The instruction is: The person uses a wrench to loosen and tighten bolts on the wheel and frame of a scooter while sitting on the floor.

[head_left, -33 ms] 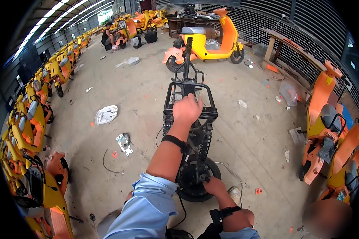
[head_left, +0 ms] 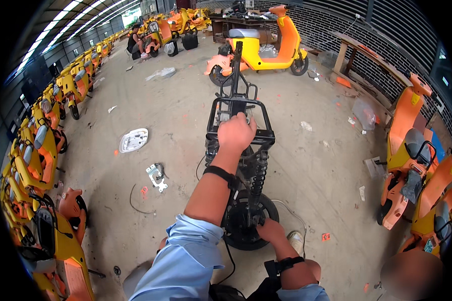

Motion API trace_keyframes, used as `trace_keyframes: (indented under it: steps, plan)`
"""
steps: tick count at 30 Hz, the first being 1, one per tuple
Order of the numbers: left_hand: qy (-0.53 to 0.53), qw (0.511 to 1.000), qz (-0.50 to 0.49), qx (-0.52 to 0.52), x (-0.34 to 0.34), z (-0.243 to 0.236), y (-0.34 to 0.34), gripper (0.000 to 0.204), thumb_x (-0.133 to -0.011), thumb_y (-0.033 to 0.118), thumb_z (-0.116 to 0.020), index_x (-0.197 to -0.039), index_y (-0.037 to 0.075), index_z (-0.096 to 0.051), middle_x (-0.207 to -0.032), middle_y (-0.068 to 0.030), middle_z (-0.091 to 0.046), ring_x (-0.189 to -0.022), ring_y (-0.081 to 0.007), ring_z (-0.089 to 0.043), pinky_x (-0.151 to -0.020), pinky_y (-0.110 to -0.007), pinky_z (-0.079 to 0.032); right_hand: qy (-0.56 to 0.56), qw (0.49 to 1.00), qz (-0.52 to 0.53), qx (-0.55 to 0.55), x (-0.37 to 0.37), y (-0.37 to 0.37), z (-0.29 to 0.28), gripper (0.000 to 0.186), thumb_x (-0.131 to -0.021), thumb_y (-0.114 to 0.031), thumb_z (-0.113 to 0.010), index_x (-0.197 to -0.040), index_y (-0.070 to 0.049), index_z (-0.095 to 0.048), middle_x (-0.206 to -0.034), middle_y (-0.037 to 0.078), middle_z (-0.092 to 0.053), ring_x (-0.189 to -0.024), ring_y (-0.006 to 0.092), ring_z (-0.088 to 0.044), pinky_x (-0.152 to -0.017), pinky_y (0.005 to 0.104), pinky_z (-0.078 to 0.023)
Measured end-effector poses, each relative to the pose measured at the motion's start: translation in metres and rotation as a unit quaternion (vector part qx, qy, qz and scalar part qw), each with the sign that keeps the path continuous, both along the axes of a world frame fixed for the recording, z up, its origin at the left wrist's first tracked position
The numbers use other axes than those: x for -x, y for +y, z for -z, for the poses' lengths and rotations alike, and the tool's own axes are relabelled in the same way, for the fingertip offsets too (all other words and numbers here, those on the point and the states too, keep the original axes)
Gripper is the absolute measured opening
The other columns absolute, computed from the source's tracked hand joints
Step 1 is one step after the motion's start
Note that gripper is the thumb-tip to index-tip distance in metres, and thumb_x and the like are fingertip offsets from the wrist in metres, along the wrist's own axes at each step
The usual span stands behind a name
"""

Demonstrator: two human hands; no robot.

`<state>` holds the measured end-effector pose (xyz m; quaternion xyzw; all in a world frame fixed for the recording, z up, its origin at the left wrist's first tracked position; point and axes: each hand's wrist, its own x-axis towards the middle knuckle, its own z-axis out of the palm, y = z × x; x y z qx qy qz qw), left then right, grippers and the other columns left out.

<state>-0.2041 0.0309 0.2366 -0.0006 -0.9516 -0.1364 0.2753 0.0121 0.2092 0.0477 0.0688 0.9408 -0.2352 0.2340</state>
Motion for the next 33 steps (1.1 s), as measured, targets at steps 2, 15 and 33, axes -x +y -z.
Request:
trace_keyframes:
  steps: [2, 15, 33]
  plan:
    - [0.007, 1.0, -0.008, 0.004, -0.006, 0.011, 0.0, 0.038, -0.094, 0.041, -0.051, -0.086, 0.005, -0.06, -0.082, -0.0145, -0.07, -0.076, -0.0334, -0.07, -0.078, -0.044, -0.052, 0.0, 1.0, -0.009, -0.004, -0.004, -0.003, -0.002, 0.045, -0.085, -0.037, -0.057, -0.109, 0.0, -0.065, -0.107, 0.024, -0.068, -0.103, 0.0411, -0.065, -0.092, 0.0478, -0.051]
    - [0.021, 1.0, 0.007, -0.007, -0.056, 0.034, -0.015, 0.038, -0.095, 0.039, -0.05, -0.083, 0.004, -0.058, -0.081, -0.0171, -0.068, -0.072, -0.0379, -0.067, -0.072, -0.047, -0.052, 0.007, 1.0, -0.003, -0.014, -0.023, -0.005, 0.012, 0.046, -0.086, -0.038, -0.06, -0.11, 0.0, -0.064, -0.106, 0.025, -0.068, -0.103, 0.0412, -0.065, -0.089, 0.0481, -0.051]
    - [0.017, 0.999, -0.011, 0.036, -0.088, 0.049, -0.013, 0.033, -0.094, 0.035, -0.053, -0.082, 0.005, -0.059, -0.08, -0.0149, -0.068, -0.077, -0.0344, -0.066, -0.076, -0.046, -0.05, -0.034, 0.998, 0.046, -0.006, -0.032, 0.041, -0.009, 0.045, -0.088, -0.036, -0.056, -0.115, -0.001, -0.064, -0.115, 0.022, -0.067, -0.109, 0.0387, -0.064, -0.095, 0.0465, -0.05]
